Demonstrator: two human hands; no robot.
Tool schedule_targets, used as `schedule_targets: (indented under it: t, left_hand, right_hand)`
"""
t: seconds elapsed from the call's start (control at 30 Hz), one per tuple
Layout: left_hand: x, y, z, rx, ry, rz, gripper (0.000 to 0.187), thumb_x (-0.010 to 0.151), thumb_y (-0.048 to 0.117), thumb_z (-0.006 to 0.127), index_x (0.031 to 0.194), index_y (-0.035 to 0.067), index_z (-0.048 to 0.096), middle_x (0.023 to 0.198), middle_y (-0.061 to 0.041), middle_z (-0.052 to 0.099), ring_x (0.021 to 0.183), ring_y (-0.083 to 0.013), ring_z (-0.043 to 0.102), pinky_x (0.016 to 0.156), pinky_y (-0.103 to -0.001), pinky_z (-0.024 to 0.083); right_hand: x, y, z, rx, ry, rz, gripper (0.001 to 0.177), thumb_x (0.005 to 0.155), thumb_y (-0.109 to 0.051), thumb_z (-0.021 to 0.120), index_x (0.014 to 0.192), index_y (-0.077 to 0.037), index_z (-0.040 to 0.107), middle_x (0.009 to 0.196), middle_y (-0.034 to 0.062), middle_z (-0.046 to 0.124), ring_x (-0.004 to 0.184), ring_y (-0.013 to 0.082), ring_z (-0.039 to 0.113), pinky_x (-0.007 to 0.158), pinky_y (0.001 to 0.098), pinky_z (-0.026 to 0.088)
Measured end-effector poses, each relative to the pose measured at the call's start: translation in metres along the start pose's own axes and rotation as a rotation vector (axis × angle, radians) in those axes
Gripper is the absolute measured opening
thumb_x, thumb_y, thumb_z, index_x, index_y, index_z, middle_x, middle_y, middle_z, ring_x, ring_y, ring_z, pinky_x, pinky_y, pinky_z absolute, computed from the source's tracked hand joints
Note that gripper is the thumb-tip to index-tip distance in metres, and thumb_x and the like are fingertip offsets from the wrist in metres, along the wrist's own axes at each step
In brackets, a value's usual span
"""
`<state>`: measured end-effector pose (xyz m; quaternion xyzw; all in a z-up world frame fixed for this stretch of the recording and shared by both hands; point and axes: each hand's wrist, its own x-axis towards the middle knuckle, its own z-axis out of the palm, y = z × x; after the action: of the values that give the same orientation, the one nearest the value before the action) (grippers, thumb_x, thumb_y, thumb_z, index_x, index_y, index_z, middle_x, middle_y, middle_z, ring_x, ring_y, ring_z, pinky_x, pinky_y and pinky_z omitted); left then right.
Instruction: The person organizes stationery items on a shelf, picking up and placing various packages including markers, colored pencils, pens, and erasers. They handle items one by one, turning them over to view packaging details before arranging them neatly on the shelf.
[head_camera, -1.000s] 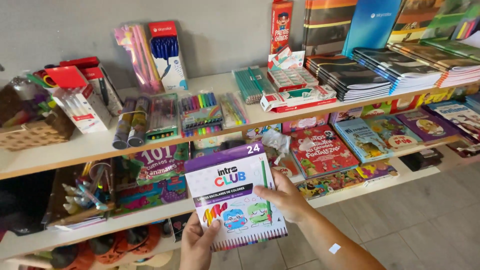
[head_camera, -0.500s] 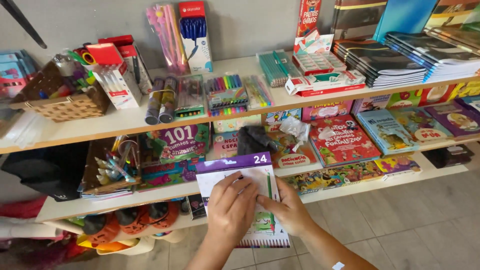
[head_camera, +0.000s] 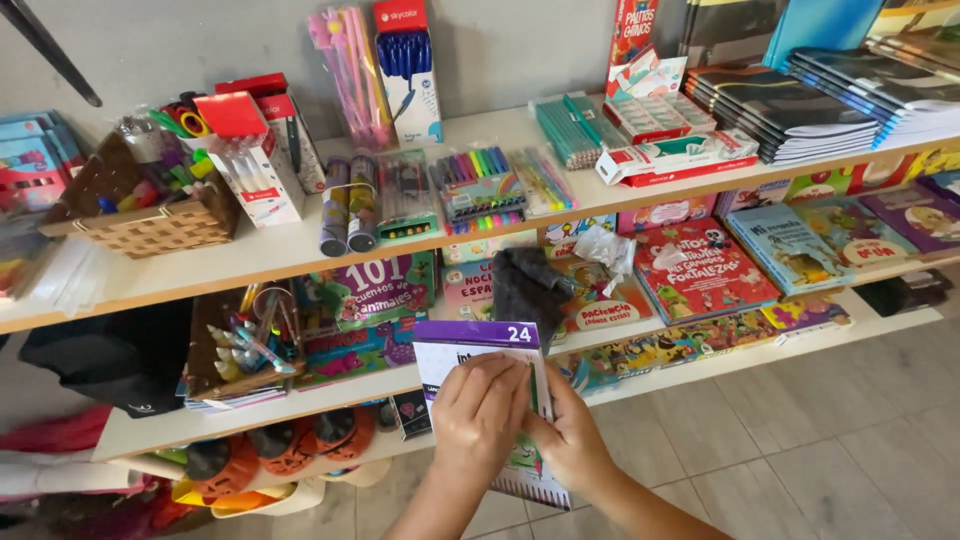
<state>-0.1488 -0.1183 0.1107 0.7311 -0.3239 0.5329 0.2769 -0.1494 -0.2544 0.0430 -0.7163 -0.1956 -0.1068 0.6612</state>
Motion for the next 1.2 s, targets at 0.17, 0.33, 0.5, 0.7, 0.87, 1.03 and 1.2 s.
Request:
schedule_targets:
  t: [0.17,0.33,0.5,0.7,0.87,1.03,1.2]
  left_hand:
    - [-0.004,-0.004,-0.001,-0.008,0.023,-0.031,0.008,0.093,0.001,0.073,0.091,-0.004,0.067,0.093,-0.015,0.068,0.082,-0.0285,0.068,0.073,-0.036,0.061]
    - [-0.007,-0.004,0.0,-0.006,0.056,-0.035,0.006,0.093,0.001,0.073,0.091,-0.003,0.068,0.092,-0.014,0.068,0.082,-0.0276,0.067,0.073,-0.035,0.06]
    - [-0.013,-0.005,0.004,0.008,0.045,-0.026,0.006,0.092,0.0,0.071,0.091,-0.004,0.067,0.093,-0.016,0.066,0.082,-0.0292,0.067,0.072,-0.037,0.059]
    - [-0.014,-0.004,0.007,-0.073,0.027,-0.069,0.004,0.092,-0.002,0.068,0.092,-0.005,0.066,0.094,-0.016,0.066,0.083,-0.0303,0.066,0.074,-0.037,0.06]
    - [-0.014,0.002,0.008,-0.167,0.011,-0.124,0.009,0.094,-0.001,0.067,0.102,-0.005,0.067,0.103,-0.016,0.067,0.09,-0.0308,0.067,0.082,-0.039,0.059]
    - [-0.012,0.009,0.009,-0.13,0.005,-0.157,0.007,0.095,0.002,0.069,0.1,-0.003,0.071,0.101,-0.014,0.069,0.091,-0.0289,0.068,0.082,-0.036,0.06]
    - [-0.01,0.009,0.012,-0.113,-0.02,-0.107,0.005,0.097,0.002,0.065,0.095,-0.002,0.066,0.094,-0.015,0.065,0.079,-0.0295,0.063,0.073,-0.038,0.055]
  right_hand:
    - [-0.002,-0.002,0.008,-0.007,0.013,0.012,0.055,0.09,-0.003,0.061,0.144,-0.005,0.051,0.139,0.0135,0.064,0.132,0.0251,0.06,0.113,0.0362,0.043]
    - [-0.006,-0.009,0.012,-0.017,0.045,0.059,0.058,0.086,-0.001,0.059,0.144,-0.007,0.051,0.142,0.0126,0.064,0.133,0.0247,0.06,0.113,0.0362,0.043]
    - [-0.008,-0.011,0.012,-0.018,0.051,0.076,0.061,0.086,0.0,0.06,0.146,-0.006,0.05,0.142,0.0131,0.063,0.134,0.0245,0.059,0.114,0.036,0.043]
    - [-0.007,-0.016,0.009,-0.01,0.054,0.095,0.061,0.082,0.001,0.059,0.142,-0.006,0.053,0.137,0.0123,0.066,0.129,0.0235,0.061,0.113,0.0353,0.044]
    - [-0.01,-0.004,0.004,0.053,0.09,0.101,0.053,0.083,0.003,0.059,0.136,-0.006,0.057,0.121,0.0109,0.07,0.113,0.0193,0.065,0.101,0.0314,0.05]
    - [-0.012,-0.009,0.004,0.053,0.113,0.131,0.051,0.089,-0.003,0.06,0.14,-0.007,0.055,0.123,0.0119,0.07,0.114,0.0205,0.067,0.101,0.0322,0.052]
    - [-0.015,0.001,0.001,-0.073,0.146,0.069,0.059,0.087,0.002,0.056,0.145,-0.008,0.05,0.138,0.0123,0.066,0.131,0.0229,0.061,0.111,0.034,0.045]
